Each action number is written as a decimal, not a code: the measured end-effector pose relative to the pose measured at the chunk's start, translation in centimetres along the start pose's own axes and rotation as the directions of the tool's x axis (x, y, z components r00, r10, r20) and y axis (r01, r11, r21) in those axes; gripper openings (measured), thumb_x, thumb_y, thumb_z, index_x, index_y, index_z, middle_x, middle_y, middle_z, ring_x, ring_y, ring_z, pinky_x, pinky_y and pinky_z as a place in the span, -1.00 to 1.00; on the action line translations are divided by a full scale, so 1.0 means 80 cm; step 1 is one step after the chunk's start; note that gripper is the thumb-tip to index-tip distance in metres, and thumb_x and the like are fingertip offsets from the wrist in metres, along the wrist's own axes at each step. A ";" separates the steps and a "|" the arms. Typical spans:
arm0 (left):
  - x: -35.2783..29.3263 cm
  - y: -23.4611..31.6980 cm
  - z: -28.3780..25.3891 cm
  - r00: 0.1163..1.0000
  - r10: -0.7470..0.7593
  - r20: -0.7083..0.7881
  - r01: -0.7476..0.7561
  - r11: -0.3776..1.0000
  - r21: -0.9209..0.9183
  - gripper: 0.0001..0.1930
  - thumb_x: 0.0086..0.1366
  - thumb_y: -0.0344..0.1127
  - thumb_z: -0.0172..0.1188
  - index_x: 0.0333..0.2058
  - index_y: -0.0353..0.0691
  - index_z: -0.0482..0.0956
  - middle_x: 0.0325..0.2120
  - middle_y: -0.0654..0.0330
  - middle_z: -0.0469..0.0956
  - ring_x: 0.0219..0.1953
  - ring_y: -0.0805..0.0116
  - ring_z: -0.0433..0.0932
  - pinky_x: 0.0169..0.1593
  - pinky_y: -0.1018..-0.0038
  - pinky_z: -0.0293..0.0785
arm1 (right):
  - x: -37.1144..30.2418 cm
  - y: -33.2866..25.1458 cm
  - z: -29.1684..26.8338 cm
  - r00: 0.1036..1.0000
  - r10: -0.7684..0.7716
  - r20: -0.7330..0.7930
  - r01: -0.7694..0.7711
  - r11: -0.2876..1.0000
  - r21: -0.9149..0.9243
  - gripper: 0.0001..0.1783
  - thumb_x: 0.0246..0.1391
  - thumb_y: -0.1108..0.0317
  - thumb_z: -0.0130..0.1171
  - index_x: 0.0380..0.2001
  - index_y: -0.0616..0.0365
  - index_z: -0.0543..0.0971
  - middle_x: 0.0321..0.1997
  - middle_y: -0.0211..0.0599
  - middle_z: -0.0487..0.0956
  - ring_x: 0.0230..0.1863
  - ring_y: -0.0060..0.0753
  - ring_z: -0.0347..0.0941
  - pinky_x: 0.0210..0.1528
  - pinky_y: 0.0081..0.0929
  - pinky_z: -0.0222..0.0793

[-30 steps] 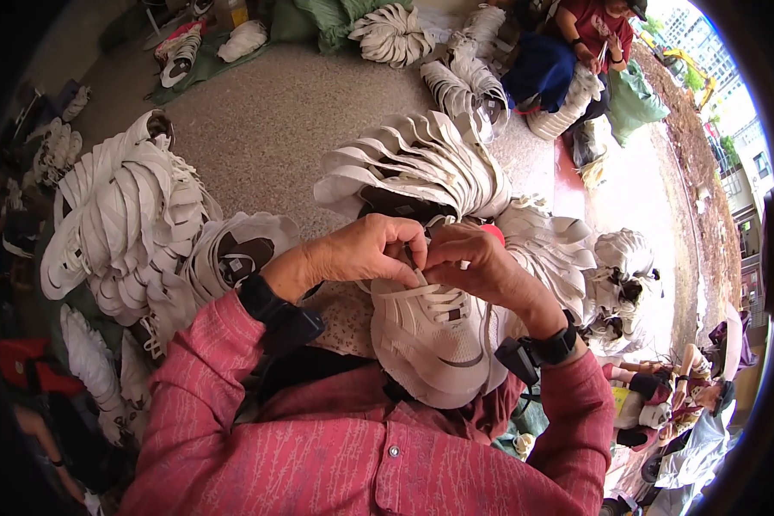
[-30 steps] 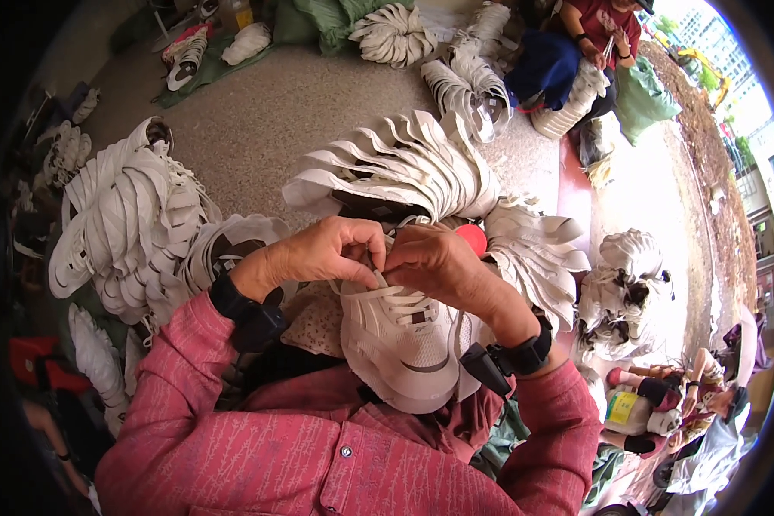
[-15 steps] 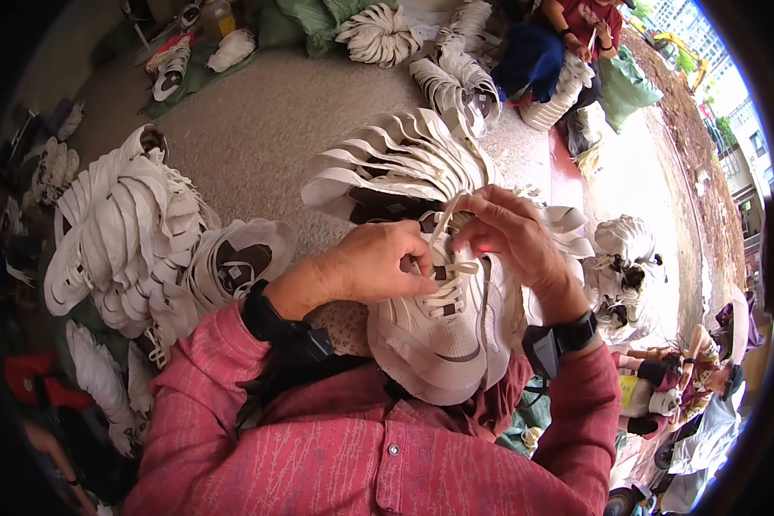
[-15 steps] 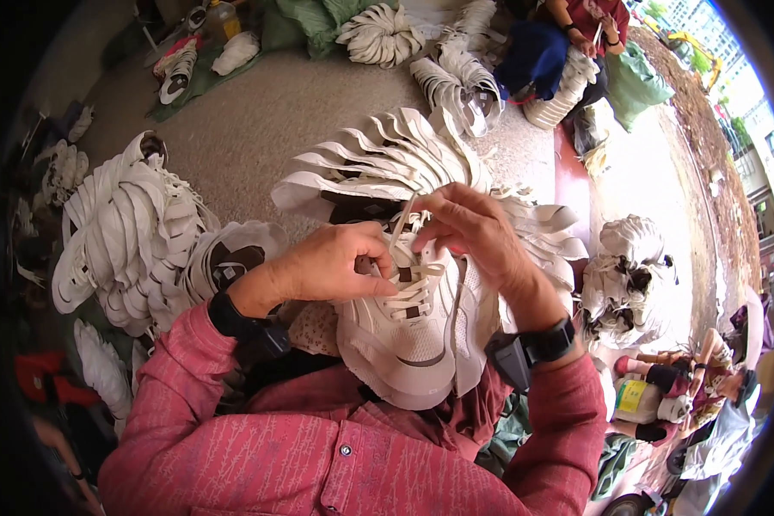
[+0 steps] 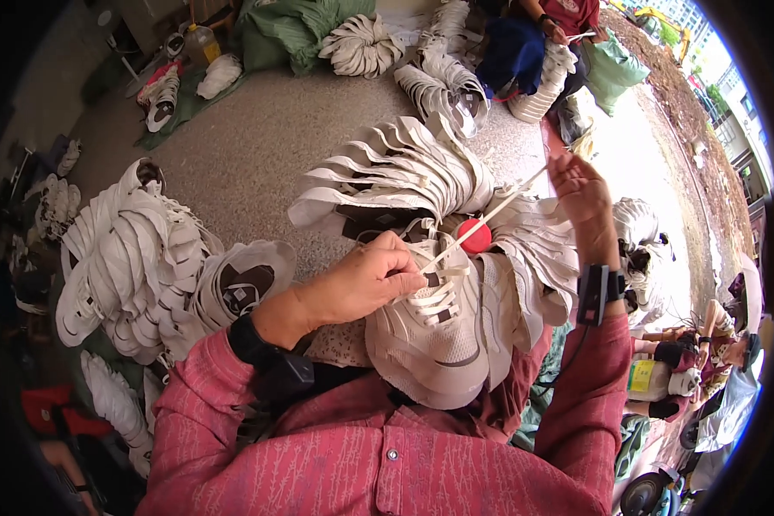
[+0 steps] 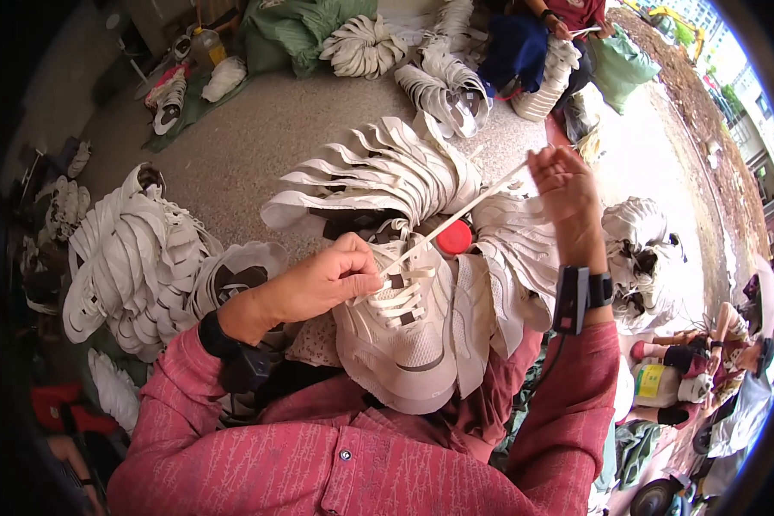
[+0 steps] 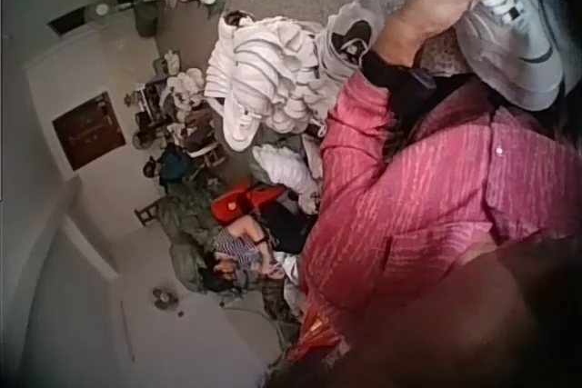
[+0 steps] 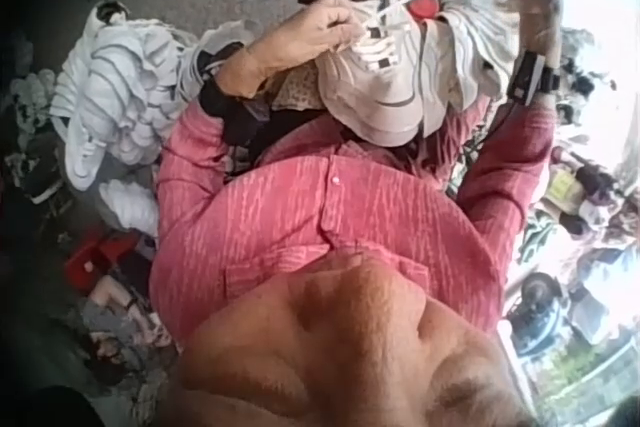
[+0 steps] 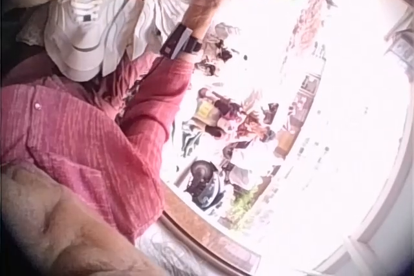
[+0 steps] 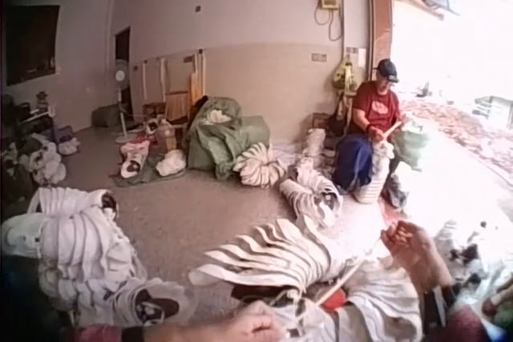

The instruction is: The recorder is lacing a white sneaker while sitting on the floor with multiple other shoes and workers nearby.

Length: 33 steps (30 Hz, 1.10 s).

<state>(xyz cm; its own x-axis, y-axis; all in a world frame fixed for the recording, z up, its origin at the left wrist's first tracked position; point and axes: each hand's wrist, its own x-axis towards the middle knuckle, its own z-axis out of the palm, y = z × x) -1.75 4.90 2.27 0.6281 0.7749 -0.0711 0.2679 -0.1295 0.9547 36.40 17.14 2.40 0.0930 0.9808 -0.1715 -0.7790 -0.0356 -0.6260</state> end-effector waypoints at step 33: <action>0.005 0.029 -0.015 0.992 -0.052 0.112 0.055 0.998 -0.024 -0.90 0.24 -0.40 0.27 -0.32 -0.29 0.58 -0.50 0.45 0.44 -0.40 0.67 0.34 -0.28 0.64 0.32 | -0.137 0.117 0.056 0.684 0.171 0.709 0.726 -0.246 -0.642 -0.90 0.07 0.45 0.13 -0.30 0.14 0.53 -0.34 -0.16 0.54 -0.33 -0.02 0.52 -0.29 -0.22 0.44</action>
<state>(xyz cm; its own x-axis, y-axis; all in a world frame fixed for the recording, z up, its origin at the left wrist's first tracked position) -1.80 5.68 4.78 0.6914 0.7061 -0.1528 0.2843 -0.0715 0.9561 25.35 6.91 1.83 -0.5089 0.8012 0.3149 0.6574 0.5978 -0.4586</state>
